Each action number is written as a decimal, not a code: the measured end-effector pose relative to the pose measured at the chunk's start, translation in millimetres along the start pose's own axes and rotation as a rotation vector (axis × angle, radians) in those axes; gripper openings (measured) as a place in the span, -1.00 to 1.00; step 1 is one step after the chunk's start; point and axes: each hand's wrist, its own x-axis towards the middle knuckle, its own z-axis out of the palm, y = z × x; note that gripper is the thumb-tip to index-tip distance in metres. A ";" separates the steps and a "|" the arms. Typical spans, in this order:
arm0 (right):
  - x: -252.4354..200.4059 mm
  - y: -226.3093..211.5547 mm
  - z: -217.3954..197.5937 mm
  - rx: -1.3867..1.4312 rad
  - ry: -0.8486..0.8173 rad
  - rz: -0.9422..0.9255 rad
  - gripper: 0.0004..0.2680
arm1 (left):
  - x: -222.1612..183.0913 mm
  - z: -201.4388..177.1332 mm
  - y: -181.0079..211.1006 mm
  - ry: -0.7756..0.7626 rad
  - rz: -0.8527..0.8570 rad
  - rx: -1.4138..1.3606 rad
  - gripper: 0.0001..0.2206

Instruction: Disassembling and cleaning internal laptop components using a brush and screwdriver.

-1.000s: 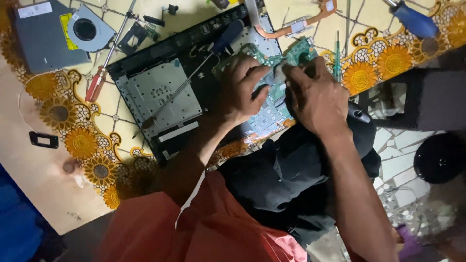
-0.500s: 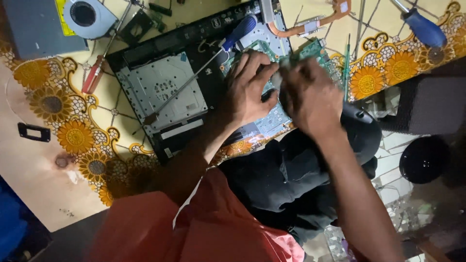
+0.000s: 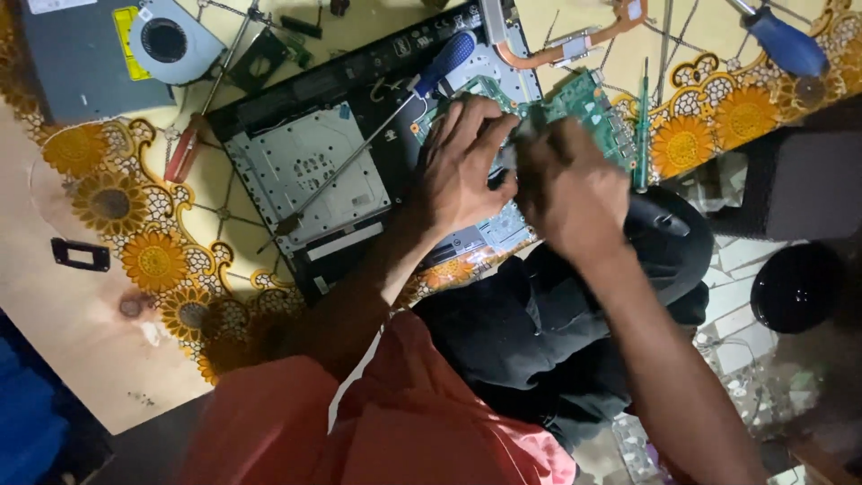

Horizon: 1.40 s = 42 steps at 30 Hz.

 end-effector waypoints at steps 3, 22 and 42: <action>5.3 26.1 21.9 0.013 0.234 -0.013 -0.69 | -2.5 5.5 -3.0 0.006 -0.011 0.002 -0.53; 5.7 39.5 13.6 0.383 0.849 -0.092 -0.80 | -0.9 7.1 1.7 -0.004 -0.038 0.091 -0.54; 10.1 18.9 5.0 0.199 0.521 -0.069 -0.90 | 4.9 0.2 -0.8 0.111 0.094 0.018 -0.51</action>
